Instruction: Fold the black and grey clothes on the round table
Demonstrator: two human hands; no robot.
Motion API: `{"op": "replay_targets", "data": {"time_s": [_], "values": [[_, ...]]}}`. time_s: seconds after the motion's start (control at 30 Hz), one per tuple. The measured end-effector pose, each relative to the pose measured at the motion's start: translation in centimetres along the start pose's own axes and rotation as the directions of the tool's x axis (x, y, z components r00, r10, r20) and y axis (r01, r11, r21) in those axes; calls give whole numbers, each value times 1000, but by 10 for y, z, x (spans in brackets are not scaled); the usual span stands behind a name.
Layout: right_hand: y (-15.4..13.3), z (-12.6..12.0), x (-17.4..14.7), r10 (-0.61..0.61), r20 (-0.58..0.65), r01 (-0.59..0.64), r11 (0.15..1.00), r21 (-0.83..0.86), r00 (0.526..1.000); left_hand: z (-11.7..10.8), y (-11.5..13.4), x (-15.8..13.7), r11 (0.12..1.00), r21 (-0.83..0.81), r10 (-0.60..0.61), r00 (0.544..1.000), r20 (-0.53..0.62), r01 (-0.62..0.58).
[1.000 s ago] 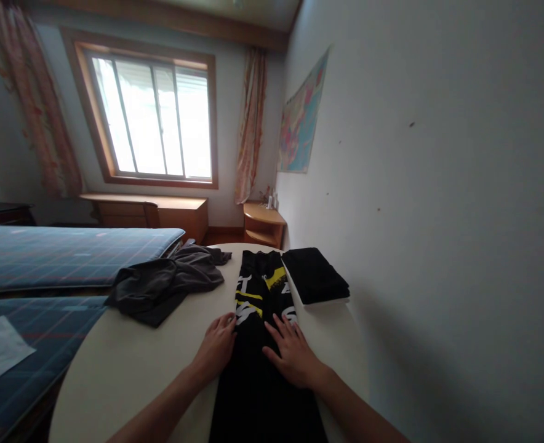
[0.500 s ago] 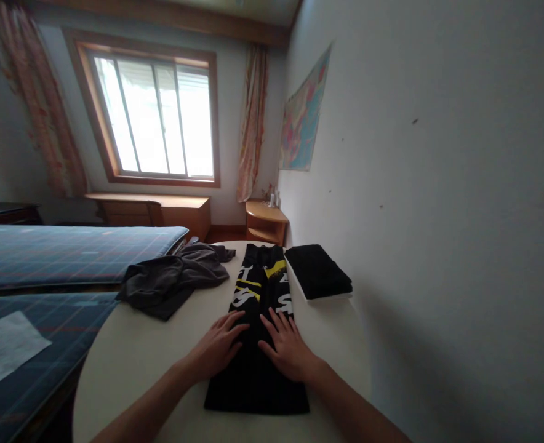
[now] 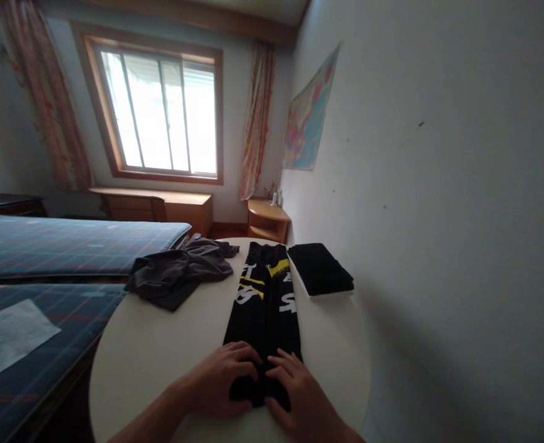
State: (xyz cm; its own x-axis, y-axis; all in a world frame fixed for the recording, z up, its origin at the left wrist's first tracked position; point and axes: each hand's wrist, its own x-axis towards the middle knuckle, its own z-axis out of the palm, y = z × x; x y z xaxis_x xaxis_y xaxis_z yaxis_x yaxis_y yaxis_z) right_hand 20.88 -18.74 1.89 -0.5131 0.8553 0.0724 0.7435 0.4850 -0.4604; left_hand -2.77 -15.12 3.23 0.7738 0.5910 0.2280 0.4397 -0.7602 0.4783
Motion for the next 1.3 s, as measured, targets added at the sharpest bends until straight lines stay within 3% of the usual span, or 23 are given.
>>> {"op": "replay_targets", "data": {"time_s": [0.23, 0.4, 0.73, 0.9, 1.03, 1.2, 1.3], "values": [[8, 21, -6, -108, -231, 113, 994, 8, 967, 2, 0, -1, 1000, 24, 7, 1000, 16, -7], [10, 20, -7, -197, -285, 209, 978, 12, 938, 5, 1, 0, 999, 36, 17, 1000, 2, -17], [-2, 9, -8, -122, -145, 129, 991, 39, 982, -1, 3, -6, 988, 148, 32, 998, 46, -38], [-5, 19, -2, -191, -155, 159, 967, -197, 969, 1, 5, -6, 944, 329, -12, 997, 82, -16], [-7, 27, 7, -173, -163, 109, 934, -341, 971, 2, 5, 1, 936, 349, -63, 995, 79, 32], [-14, 17, 17, -29, -149, -9, 969, -247, 988, -6, 12, 2, 952, 276, -153, 986, 61, 130], [-15, 5, 22, 47, -124, -57, 996, -72, 991, -13, 14, -6, 957, 238, -186, 980, 69, 164]]}}
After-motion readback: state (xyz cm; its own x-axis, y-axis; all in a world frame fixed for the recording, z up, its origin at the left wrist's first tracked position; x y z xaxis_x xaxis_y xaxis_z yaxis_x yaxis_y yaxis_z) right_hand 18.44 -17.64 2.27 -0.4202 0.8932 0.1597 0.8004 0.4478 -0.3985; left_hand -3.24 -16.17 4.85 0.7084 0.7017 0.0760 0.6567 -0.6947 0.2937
